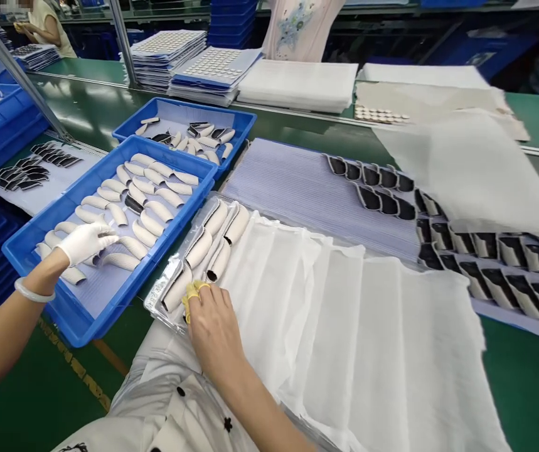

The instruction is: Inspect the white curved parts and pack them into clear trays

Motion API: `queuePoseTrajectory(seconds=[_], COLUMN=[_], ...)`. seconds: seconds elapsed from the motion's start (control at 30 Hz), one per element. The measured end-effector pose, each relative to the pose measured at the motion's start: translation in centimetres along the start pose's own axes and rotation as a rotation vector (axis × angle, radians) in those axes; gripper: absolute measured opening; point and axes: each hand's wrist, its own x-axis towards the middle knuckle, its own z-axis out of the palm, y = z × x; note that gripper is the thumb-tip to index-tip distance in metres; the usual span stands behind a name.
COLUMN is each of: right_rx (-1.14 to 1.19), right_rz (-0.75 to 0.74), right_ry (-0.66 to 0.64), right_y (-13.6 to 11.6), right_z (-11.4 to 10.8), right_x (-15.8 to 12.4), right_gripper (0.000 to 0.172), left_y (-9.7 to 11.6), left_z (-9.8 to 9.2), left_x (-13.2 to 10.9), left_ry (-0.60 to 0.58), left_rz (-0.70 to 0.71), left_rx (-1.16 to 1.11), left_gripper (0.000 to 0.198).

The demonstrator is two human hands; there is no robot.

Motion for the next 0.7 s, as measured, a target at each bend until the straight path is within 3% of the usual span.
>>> queuePoseTrajectory(seconds=[0.13,0.27,0.4,0.53,0.7], right_rx=[0.113,0.093,0.059,0.018,-0.085], right_rz=[-0.076,-0.134,-0.127,-0.005,0.196], right_ry=[-0.189,-0.264,-0.257,-0.132,0.03], right_y=[-1.7,-4.7,-5.8,-3.1,3.2], right_z=[0.5,4.2,6.8,4.9,1.5], right_x=[6.1,12.3,15.1,12.8,5.3], right_gripper=[0.022,0.017,0.015,0.018,0.022], left_y=[-3.2,-3.2,-3.6,-4.5,-4.2], left_z=[0.7,3.1,3.6,2.6,2.1], left_x=[-0.2,-0.6,-0.7,-0.7,-1.0], left_ry=[-0.142,-0.246,-0.3,-0.355,-0.385], left_rz=[-0.031,-0.017,-0.007,0.031,0.042], left_rx=[0.201,0.323,0.399,0.393,0.382], left_gripper=[0.029,0.034,0.025,0.021,0.026])
